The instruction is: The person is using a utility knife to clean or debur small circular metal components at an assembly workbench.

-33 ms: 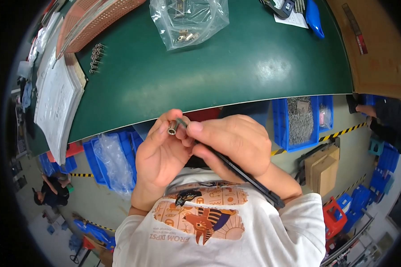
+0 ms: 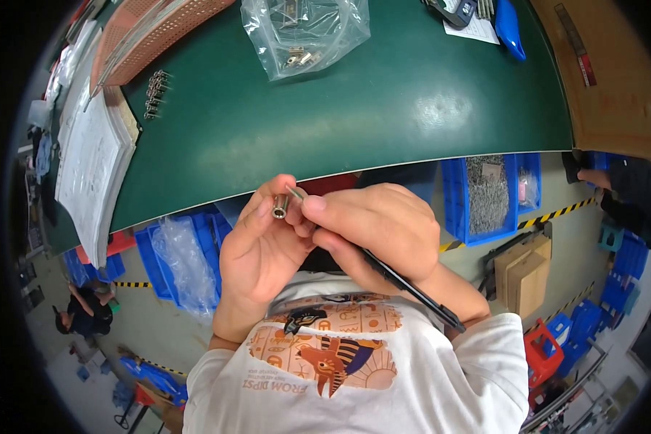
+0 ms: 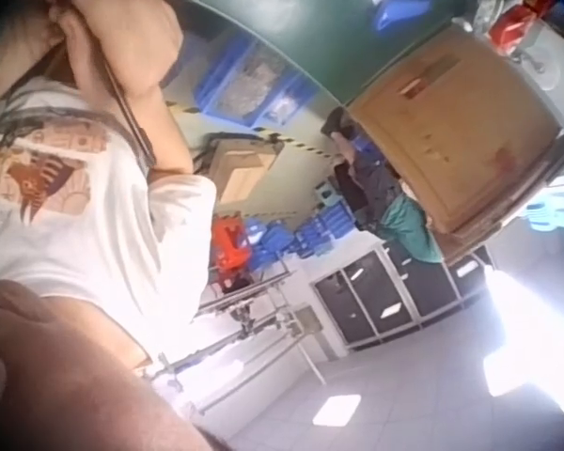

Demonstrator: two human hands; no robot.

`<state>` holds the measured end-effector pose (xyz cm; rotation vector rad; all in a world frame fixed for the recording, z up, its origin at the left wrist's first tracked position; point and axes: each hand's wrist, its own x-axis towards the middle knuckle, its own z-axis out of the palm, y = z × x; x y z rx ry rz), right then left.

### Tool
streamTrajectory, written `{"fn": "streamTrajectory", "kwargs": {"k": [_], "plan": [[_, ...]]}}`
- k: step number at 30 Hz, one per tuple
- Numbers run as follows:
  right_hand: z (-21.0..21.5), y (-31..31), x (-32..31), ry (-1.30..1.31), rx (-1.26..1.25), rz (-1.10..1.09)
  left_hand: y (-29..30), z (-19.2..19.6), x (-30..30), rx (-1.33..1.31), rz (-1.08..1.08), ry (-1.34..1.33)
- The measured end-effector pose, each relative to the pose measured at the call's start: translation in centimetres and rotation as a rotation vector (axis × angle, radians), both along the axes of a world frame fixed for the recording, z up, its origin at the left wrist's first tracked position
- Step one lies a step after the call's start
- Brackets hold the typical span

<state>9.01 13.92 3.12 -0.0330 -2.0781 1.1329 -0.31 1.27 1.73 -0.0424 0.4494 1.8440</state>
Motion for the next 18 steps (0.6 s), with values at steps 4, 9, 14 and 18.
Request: {"fn": "streamTrajectory", "kwargs": {"k": [4, 9, 14, 18], "plan": [[-0.3, 0.0, 0.3, -0.034, -0.001, -0.025, 0.1, 0.0, 0.2, -0.067, 0.059, 0.221], [-0.2, -0.1, 0.5, -0.069, -0.100, -0.063, -0.1, -0.6, 0.3, -0.061, 0.112, 0.252], [-0.9, 0.1, -0.2, -0.044, -0.068, -0.057, 0.1, -0.4, 0.4, -0.067, 0.136, 0.331], [-0.7, 0.0, -0.5, -0.022, -0.010, -0.078, 0.4, 0.0, 0.6, -0.100, 0.143, 0.395]]}}
